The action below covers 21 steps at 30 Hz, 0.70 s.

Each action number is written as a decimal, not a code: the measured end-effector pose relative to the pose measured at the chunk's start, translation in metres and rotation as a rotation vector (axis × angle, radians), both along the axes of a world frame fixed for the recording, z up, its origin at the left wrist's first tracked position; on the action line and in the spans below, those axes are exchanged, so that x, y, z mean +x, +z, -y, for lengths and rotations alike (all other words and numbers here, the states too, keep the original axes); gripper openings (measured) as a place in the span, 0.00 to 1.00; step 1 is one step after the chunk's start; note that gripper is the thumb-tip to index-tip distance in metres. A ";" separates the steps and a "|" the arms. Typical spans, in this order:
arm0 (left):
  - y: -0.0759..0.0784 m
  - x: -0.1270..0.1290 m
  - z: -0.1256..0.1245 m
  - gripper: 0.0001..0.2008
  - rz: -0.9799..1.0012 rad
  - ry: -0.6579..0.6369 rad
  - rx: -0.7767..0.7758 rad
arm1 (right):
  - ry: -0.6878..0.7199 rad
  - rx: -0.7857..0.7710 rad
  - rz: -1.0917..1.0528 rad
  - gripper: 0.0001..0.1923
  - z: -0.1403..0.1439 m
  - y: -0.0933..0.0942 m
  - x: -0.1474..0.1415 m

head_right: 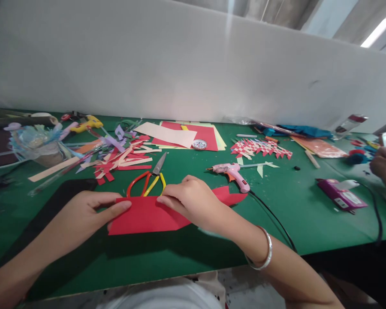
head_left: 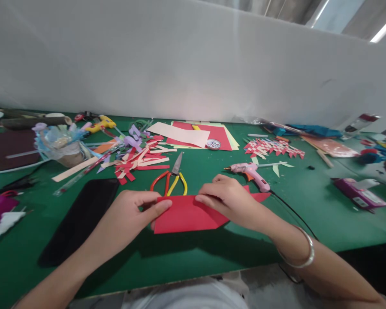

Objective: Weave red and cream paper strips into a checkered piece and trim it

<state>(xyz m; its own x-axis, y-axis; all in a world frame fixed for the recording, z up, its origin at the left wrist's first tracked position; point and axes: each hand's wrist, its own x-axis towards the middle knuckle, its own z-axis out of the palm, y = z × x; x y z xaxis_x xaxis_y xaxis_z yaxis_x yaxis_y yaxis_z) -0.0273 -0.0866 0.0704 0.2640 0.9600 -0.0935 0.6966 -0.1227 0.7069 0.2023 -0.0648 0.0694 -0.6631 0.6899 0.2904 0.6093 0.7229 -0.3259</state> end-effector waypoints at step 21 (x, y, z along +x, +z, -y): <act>-0.002 -0.009 -0.008 0.24 -0.492 -0.444 0.665 | 0.090 0.171 0.028 0.22 -0.003 -0.009 0.010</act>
<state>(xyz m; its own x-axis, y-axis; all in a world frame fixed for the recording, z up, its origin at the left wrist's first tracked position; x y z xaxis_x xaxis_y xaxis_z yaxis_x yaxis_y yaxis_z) -0.0361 -0.0790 0.0680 0.6954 0.6775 0.2399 0.6913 -0.7218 0.0345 0.2123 -0.0614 0.0605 -0.7295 0.5694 0.3789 0.5466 0.8184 -0.1774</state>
